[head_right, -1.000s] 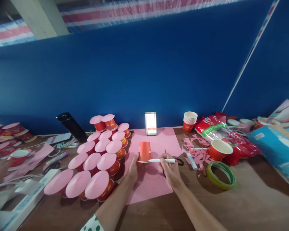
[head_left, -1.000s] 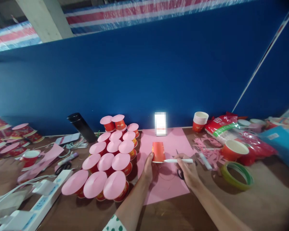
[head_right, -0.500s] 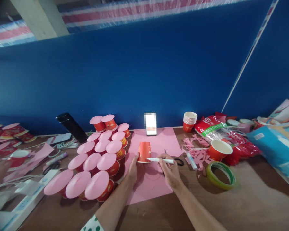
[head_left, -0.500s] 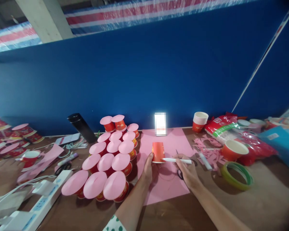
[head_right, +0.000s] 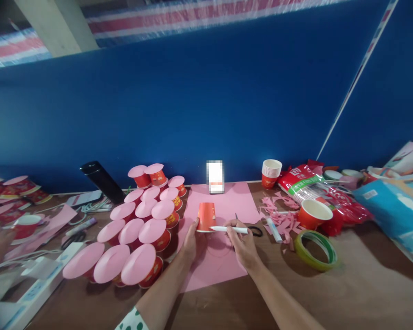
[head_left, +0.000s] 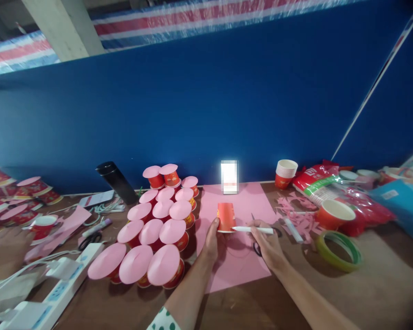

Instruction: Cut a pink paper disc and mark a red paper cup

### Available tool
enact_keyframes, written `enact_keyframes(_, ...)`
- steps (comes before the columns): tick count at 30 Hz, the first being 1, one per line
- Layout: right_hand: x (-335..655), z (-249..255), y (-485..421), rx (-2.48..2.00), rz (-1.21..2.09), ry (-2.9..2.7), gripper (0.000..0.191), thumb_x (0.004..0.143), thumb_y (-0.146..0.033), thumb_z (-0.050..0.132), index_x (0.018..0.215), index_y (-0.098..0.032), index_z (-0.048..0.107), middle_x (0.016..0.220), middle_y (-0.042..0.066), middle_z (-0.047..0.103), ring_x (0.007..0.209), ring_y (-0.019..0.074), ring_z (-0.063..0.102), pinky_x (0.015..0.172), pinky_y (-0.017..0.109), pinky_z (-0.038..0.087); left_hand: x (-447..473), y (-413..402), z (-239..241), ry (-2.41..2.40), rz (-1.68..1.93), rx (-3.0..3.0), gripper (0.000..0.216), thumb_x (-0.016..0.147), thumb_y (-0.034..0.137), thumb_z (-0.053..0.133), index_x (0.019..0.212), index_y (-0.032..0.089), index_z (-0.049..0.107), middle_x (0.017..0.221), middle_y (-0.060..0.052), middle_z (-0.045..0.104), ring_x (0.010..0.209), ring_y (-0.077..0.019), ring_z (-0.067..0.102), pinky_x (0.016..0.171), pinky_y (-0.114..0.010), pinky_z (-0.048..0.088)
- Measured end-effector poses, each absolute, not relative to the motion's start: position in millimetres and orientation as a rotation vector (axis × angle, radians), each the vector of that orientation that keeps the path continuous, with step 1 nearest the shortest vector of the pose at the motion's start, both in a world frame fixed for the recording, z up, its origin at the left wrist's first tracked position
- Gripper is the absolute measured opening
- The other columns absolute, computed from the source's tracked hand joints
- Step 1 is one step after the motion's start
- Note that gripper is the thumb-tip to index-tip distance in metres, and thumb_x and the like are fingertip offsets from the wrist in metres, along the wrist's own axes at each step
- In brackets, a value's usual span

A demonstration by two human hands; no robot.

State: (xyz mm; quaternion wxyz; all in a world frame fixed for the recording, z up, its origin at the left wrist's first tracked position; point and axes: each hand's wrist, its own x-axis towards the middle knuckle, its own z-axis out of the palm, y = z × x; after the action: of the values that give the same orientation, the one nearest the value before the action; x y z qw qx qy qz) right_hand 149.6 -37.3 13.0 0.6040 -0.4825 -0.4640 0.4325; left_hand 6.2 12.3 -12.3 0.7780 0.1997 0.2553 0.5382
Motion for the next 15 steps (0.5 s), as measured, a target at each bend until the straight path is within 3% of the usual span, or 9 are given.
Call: enact_keyframes(15,147.3,13.7,-38.7,-1.109,1.017,-1.028,0.036,0.078,-0.052,0.061,0.084,-0.016,0.062,0.058,-0.002,0.049,0.046,0.0075,0.039,0.039,0.019,0.031,7.1,9.0,-5.5,0.554,1.176,0.425,0.037,0.082,0.04,0.058,0.105,0.011,0.062,0.097,-0.012,0.069,0.097,-0.026,0.063,0.088,-0.037,0.046)
